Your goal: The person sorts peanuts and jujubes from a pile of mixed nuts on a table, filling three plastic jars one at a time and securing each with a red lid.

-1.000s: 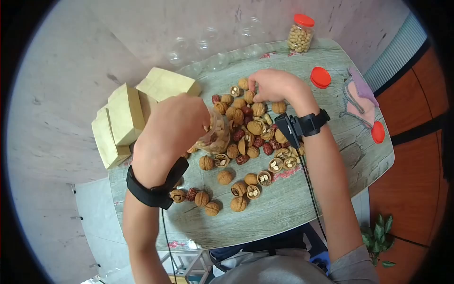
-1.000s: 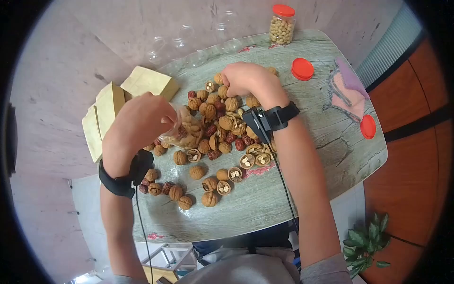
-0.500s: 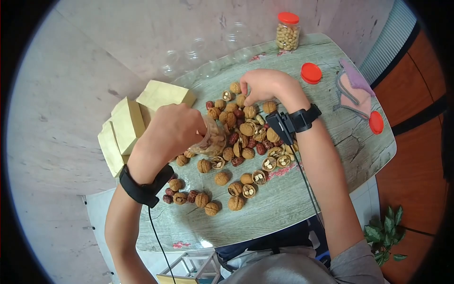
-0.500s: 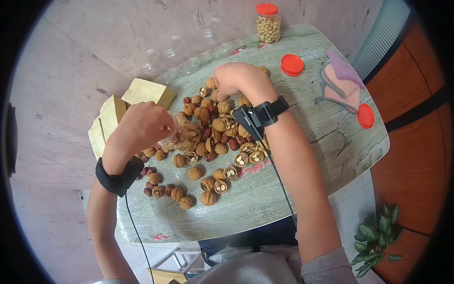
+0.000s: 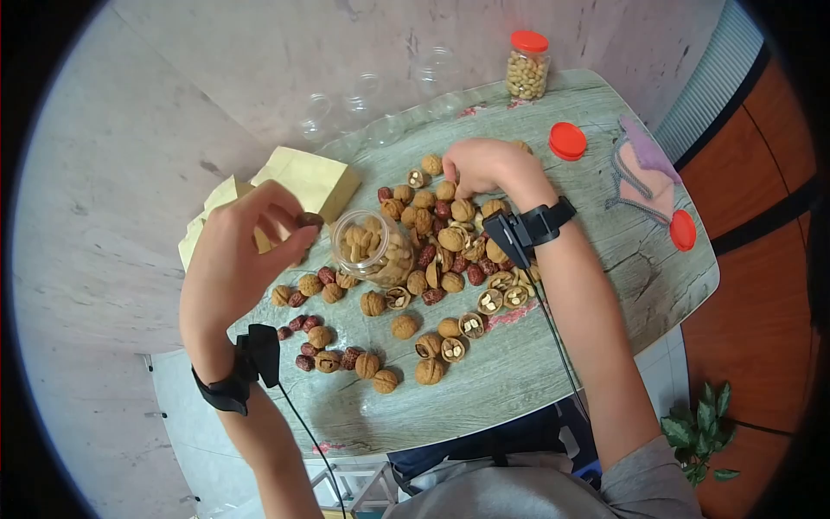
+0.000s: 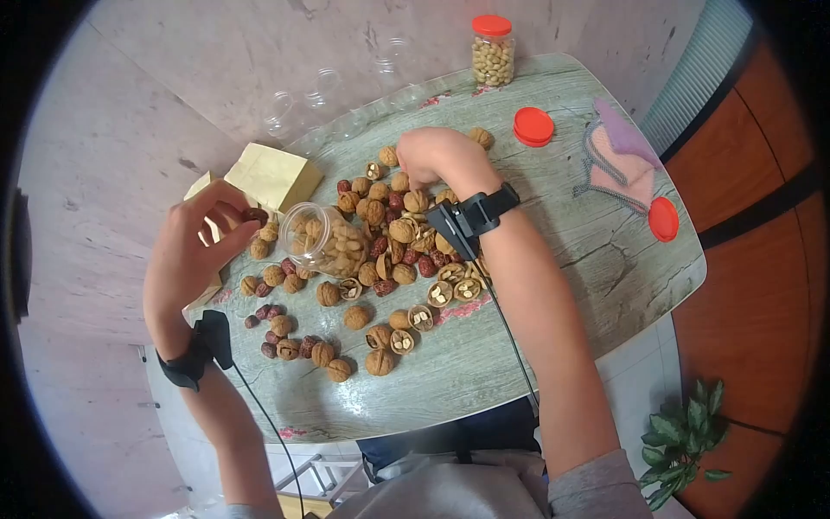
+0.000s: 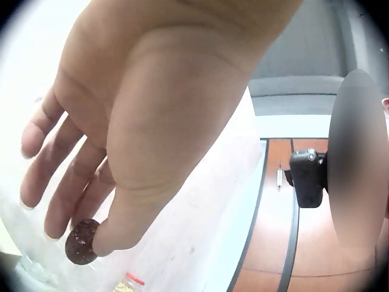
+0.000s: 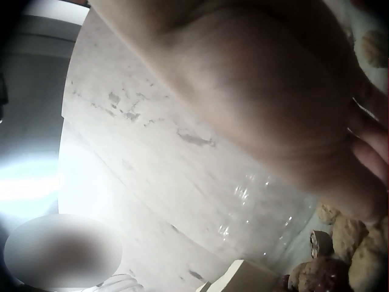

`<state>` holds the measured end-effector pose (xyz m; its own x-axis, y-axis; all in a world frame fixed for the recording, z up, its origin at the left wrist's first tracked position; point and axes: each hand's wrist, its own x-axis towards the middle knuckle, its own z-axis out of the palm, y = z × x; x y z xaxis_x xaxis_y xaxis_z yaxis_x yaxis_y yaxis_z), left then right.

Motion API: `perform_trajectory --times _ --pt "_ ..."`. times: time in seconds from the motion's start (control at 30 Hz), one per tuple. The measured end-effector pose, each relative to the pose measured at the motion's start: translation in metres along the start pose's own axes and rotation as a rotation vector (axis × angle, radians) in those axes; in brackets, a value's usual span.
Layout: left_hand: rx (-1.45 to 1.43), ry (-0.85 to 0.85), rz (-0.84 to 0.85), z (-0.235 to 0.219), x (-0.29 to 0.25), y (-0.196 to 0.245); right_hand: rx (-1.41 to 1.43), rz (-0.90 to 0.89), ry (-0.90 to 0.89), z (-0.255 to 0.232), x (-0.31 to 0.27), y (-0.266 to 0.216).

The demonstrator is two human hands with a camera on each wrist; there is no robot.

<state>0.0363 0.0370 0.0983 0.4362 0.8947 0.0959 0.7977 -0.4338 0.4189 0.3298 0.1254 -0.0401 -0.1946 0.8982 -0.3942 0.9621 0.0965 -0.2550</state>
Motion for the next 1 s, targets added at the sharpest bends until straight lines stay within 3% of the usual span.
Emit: perform_trajectory --times 0.13,0.23,0.27,0.33,0.37,0.43,0.47,0.57,0.67,0.8,0.87,0.9,0.93,0.97,1.0 --pt "-0.025 0.053 -0.058 0.017 -0.012 -0.036 -0.029 0.016 0.006 -0.006 -0.009 -0.002" --pt "-0.060 -0.249 -0.237 0.030 -0.017 -0.049 -0.079 0.001 0.042 -0.019 -0.019 0.000" --pt "-0.066 -0.246 -0.237 0.036 -0.018 -0.054 -0.085 0.001 0.041 -0.028 -0.030 -0.005" --pt "-0.022 -0.405 -0.213 0.048 -0.020 -0.061 -0.004 -0.123 0.186 -0.044 -0.054 -0.015" --pt "-0.029 -0.462 -0.283 0.047 -0.017 -0.054 -0.008 -0.128 0.179 -0.043 -0.058 -0.021" --pt "-0.020 -0.465 -0.248 0.049 -0.017 -0.059 0.264 -0.421 0.404 -0.039 -0.067 -0.030" --pt "-0.008 -0.466 -0.205 0.050 -0.017 -0.060 0.263 -0.422 0.401 -0.039 -0.073 -0.039" --pt "-0.058 -0.520 -0.264 0.050 -0.016 -0.061 0.371 -0.665 0.354 -0.033 -0.081 -0.071" --pt "-0.060 -0.543 -0.299 0.048 -0.016 -0.057 0.304 -0.715 0.333 -0.027 -0.082 -0.084" --pt "-0.011 -0.505 -0.219 0.049 -0.018 -0.061 0.347 -0.661 0.339 -0.029 -0.076 -0.075" --pt "-0.131 -0.256 -0.088 0.051 -0.018 -0.053 0.274 -0.561 0.322 -0.031 -0.076 -0.072" --pt "-0.131 -0.252 -0.086 0.055 -0.016 -0.049 0.208 -0.461 0.305 -0.032 -0.076 -0.071" --pt "-0.241 -0.142 0.038 0.062 -0.012 -0.045 0.205 -0.460 0.308 -0.027 -0.070 -0.067" --pt "-0.349 -0.030 0.163 0.067 -0.008 -0.042 0.153 -0.440 0.232 -0.018 -0.060 -0.061" --pt "-0.350 -0.027 0.168 0.067 -0.004 -0.037 0.102 -0.418 0.157 -0.011 -0.052 -0.056"
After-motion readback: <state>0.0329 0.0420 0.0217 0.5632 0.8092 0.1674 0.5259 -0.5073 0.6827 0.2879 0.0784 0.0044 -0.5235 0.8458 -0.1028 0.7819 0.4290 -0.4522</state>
